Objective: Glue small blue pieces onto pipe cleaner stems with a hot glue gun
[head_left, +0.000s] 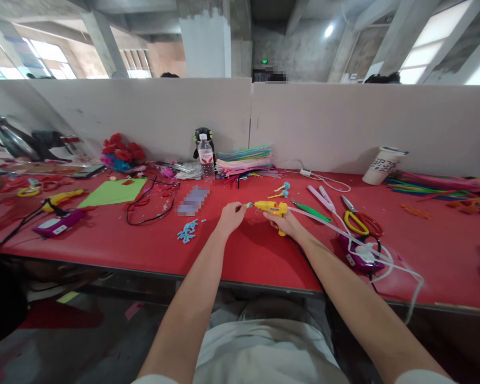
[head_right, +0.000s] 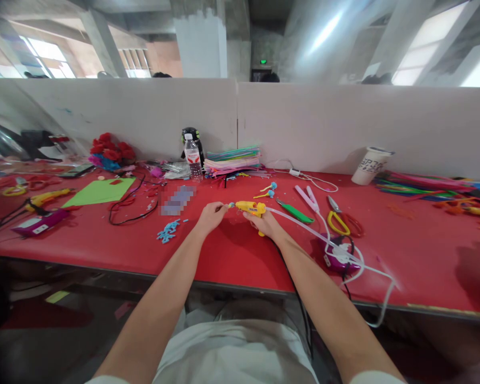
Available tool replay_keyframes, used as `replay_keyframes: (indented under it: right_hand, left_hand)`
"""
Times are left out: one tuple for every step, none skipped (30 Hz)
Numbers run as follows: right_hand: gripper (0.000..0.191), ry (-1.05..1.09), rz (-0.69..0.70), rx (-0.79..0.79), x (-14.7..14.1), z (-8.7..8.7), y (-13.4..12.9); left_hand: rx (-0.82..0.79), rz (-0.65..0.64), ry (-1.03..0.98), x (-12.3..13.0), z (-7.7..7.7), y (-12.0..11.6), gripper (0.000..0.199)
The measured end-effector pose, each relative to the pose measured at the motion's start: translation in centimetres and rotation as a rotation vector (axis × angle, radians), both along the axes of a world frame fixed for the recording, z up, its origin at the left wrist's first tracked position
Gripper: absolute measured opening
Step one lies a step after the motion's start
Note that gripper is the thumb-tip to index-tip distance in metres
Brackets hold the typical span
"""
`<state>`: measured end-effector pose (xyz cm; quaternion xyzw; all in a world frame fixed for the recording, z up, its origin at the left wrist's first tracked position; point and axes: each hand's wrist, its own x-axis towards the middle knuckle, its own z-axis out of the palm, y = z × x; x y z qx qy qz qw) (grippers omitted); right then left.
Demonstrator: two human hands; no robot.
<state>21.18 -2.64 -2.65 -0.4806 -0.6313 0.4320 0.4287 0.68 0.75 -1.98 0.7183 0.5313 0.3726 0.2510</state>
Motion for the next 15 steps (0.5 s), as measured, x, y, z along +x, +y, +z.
replay_keyframes:
  right_hand:
    - [0.035,-0.001,-0.002,-0.001,0.02,-0.05,0.03]
    - [0.035,-0.002,-0.004,-0.004,0.04,-0.08,0.05]
    - [0.035,-0.001,-0.008,-0.007,0.06,-0.10,0.06]
    - [0.036,-0.001,-0.011,-0.010,0.07,-0.09,0.05]
    - [0.036,-0.004,-0.015,-0.011,0.09,-0.06,0.02]
    - [0.036,-0.009,-0.016,-0.012,0.10,-0.01,-0.02]
    - [0.037,-0.013,-0.020,-0.012,0.11,0.07,-0.06]
    - [0.037,-0.017,-0.022,-0.010,0.12,0.16,-0.11]
    - [0.037,-0.021,-0.023,-0.007,0.13,0.24,-0.15]
    - [0.037,-0.026,-0.026,-0.006,0.14,0.30,-0.18]
    - [0.038,-0.031,-0.030,-0.004,0.16,0.34,-0.19]
    - [0.038,-0.037,-0.038,-0.004,0.19,0.33,-0.18]
    - [0.039,-0.042,-0.048,-0.003,0.25,0.28,-0.13]
    - [0.039,-0.050,-0.055,-0.003,0.34,0.19,-0.07]
    - [0.040,-0.060,-0.061,-0.003,0.47,0.07,0.02]
  left_hand:
    - [-0.001,0.000,0.002,0.00,0.02,0.00,0.038]
    - [-0.002,0.001,0.005,0.00,0.02,0.00,0.038]
    - [-0.002,0.002,0.006,0.01,0.02,0.00,0.038]
    - [-0.001,0.005,0.005,0.01,0.00,0.01,0.038]
    - [-0.001,0.008,0.004,0.02,-0.01,0.02,0.038]
    - [0.001,0.008,0.002,0.02,-0.03,0.03,0.038]
    - [0.003,0.007,-0.001,0.03,-0.05,0.04,0.038]
    - [0.005,0.006,-0.003,0.03,-0.07,0.05,0.038]
    - [0.006,0.003,-0.006,0.03,-0.08,0.06,0.038]
    - [0.008,0.001,-0.008,0.04,-0.09,0.07,0.038]
    - [0.009,0.002,-0.011,0.04,-0.09,0.08,0.038]
    - [0.009,0.004,-0.014,0.04,-0.08,0.09,0.038]
    - [0.006,0.007,-0.018,0.04,-0.07,0.10,0.038]
    - [0.002,0.009,-0.021,0.05,-0.05,0.11,0.038]
    - [-0.002,0.010,-0.027,0.05,-0.03,0.12,0.039]
